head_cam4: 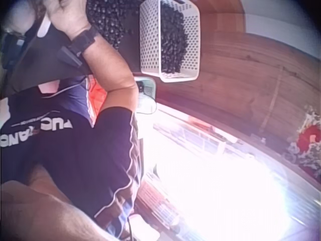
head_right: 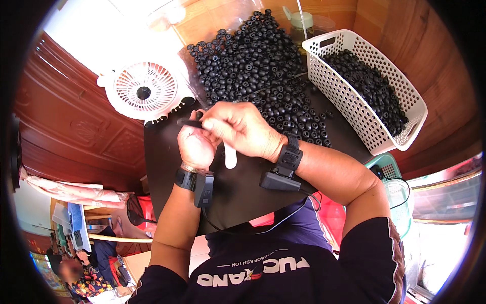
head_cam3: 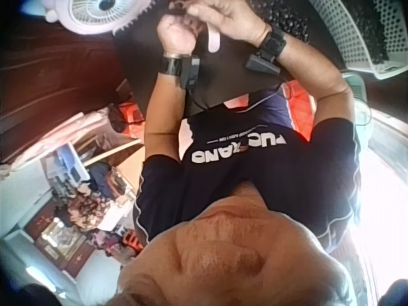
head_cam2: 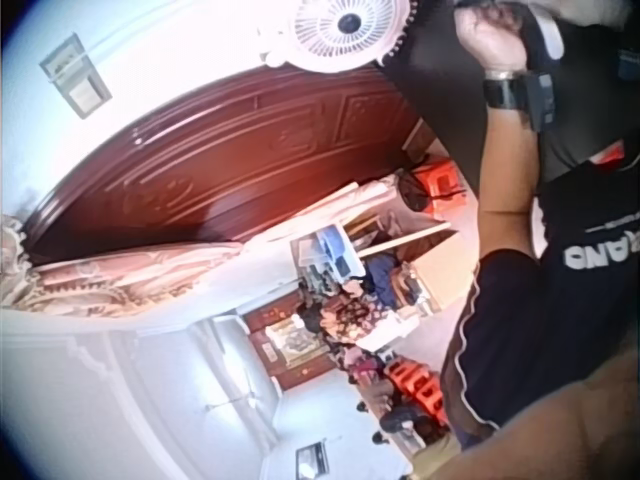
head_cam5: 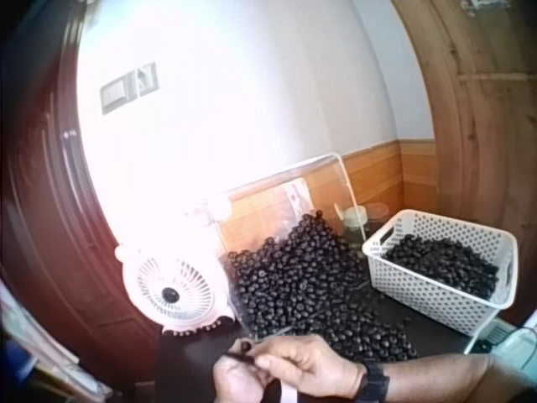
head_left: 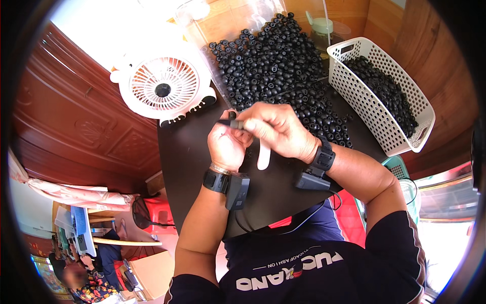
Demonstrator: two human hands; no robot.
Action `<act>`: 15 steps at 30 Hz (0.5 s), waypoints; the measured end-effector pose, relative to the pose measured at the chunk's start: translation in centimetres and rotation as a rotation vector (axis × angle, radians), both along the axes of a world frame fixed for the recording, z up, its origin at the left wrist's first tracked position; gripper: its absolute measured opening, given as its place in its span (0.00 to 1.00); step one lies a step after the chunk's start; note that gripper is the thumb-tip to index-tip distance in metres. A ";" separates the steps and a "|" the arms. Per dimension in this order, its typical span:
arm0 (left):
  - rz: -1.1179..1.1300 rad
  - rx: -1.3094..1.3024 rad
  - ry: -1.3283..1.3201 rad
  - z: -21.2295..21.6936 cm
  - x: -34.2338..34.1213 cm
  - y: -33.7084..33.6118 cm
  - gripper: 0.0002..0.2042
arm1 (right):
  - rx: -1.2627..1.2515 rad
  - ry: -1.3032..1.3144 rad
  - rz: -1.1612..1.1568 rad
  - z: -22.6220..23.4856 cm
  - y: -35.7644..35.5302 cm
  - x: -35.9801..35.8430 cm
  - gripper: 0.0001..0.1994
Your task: The recorder is using a small knife to de-stem and clean black grapes from a large pile on a table.
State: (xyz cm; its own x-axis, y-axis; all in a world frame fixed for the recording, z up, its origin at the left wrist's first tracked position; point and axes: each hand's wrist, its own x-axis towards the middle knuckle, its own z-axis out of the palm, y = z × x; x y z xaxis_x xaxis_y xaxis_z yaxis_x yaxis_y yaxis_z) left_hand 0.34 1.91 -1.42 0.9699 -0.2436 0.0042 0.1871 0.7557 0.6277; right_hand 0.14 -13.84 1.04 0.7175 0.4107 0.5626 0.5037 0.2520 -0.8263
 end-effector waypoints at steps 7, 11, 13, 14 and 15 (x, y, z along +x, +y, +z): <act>-0.174 0.107 -0.171 1.0 -0.7 -1.1 0.16 | 0.224 0.434 0.067 -0.5 -0.8 1.7 0.14; -0.184 0.077 -0.177 1.0 -1.0 -1.4 0.16 | 0.217 0.650 0.176 0.6 -0.5 0.6 0.15; -0.172 0.053 -0.100 0.8 -1.1 -1.4 0.16 | 0.190 0.611 0.191 0.6 -0.5 0.5 0.16; -0.172 0.053 -0.099 0.9 -1.1 -1.4 0.16 | 0.193 0.611 0.198 0.6 -0.5 0.4 0.16; -0.159 0.054 -0.079 1.1 -1.3 -1.5 0.15 | 0.193 0.612 0.198 0.5 -0.5 0.4 0.16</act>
State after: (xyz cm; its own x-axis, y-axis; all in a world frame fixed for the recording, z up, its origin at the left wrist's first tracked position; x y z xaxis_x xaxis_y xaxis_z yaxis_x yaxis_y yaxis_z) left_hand -0.93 0.37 -0.36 0.9161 -0.3961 0.0615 0.2502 0.6850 0.6843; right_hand 0.50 -14.29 1.57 0.8519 0.5003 0.1550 -0.1123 0.4634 -0.8790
